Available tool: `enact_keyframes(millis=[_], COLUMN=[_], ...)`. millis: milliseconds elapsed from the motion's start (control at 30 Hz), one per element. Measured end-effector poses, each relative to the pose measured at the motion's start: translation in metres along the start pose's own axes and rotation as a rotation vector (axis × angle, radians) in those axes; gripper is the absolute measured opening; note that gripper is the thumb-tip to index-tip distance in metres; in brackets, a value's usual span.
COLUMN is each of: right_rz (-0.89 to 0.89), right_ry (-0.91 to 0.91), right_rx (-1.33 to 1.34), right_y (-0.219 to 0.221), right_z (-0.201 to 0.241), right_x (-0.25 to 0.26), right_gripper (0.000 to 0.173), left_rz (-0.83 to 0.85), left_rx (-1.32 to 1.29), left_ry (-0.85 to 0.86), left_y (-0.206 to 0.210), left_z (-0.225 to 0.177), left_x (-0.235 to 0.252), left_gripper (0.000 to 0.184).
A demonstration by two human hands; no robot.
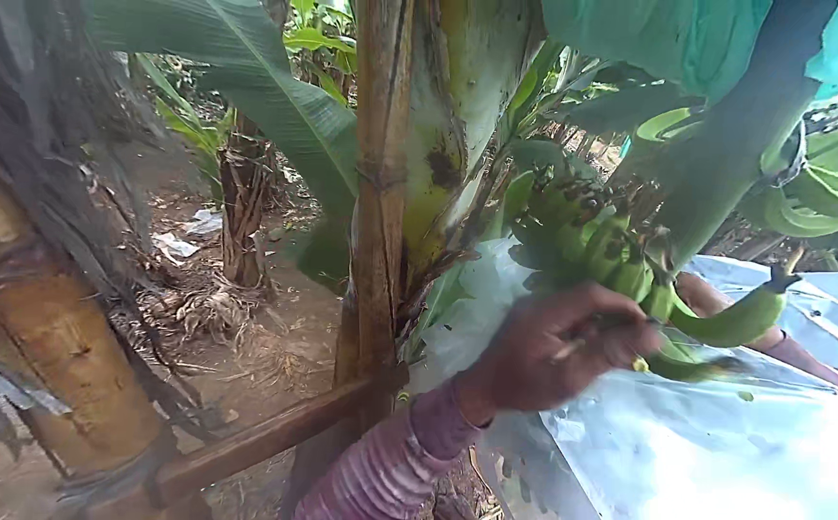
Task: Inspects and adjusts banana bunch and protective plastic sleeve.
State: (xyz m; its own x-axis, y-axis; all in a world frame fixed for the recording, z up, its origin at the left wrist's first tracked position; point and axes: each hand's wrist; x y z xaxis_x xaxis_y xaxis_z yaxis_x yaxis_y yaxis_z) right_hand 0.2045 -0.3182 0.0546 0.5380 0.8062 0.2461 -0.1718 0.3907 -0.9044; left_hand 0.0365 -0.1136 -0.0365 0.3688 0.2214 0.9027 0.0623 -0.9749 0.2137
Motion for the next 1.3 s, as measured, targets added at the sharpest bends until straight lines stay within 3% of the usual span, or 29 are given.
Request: enact_keyframes(millis=[100, 200, 233, 367, 500, 633, 733, 800, 933, 1033, 1100, 1300], right_rz=[0.009, 0.021, -0.002, -0.012, -0.005, -0.045, -0.044, -0.035, -0.009, 0.011, 0.014, 0.01], right_ry=[-0.075, 0.069, 0.101, -0.157, 0.058, -0.089, -0.059, -0.126, -0.045, -0.108, -0.177, -0.215], right_rx=[0.052, 0.074, 0.06, -0.009, -0.053, -0.013, 0.004, 0.01, 0.037, 0.065, 0.074, 0.067], right_y=[0.004, 0.007, 0.008, 0.0, 0.001, 0.01, 0.011, 0.01, 0.008, 0.003, 0.002, 0.005], right_z=[-0.009, 0.006, 0.012, -0.038, -0.001, -0.029, -0.023, -0.04, -0.021, -0.029, -0.039, -0.049], right_x=[0.001, 0.0, -0.002, -0.007, 0.0, 0.004, 0.005, 0.007, 0.005, 0.001, 0.001, 0.004], right_gripper=[0.032, 0.039, 0.038, 0.043, 0.03, 0.044, 0.042, 0.049, 0.044, 0.043, 0.035, 0.039], left_rz=[-0.255, -0.167, -0.113, 0.001, -0.046, -0.124, -0.287, -0.15, -0.051, -0.019, -0.038, -0.172], left_rx=[-0.025, 0.125, 0.169, 0.276, 0.277, 0.286, 0.058, 0.011, 0.158, 0.247, 0.221, 0.159], left_ry=[-0.022, -0.12, -0.16, -0.184, -0.186, -0.406, -0.37, -0.355, -0.377, -0.422, -0.446, -0.587], left_y=[-0.047, -0.078, -0.082, -0.084, -0.079, -0.071, -0.082, -0.09, -0.089, -0.087, -0.082, -0.071], left_z=[0.013, 0.038, 0.046, 0.053, 0.06, 0.057, 0.08, 0.089, 0.084, 0.08, 0.08, 0.089], left_x=[0.026, 0.065, 0.073, 0.087, 0.09, 0.077, 0.088, 0.096, 0.1, 0.094, 0.101, 0.138], left_gripper=[0.011, 0.04, 0.038, 0.028, 0.024, 0.029, 0.027, 0.043, 0.036, 0.036, 0.031, 0.021])
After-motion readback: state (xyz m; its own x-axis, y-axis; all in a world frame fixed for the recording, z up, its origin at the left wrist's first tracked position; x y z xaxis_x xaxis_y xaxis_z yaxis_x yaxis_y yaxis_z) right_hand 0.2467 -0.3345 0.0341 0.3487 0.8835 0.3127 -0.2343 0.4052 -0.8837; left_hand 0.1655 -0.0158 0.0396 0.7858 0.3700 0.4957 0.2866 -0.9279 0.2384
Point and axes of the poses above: each hand's wrist, its own x-axis towards the middle knuckle, its own y-axis out of the palm, z = x × y, and after that the axes turned 1 degree about -y, right-handed
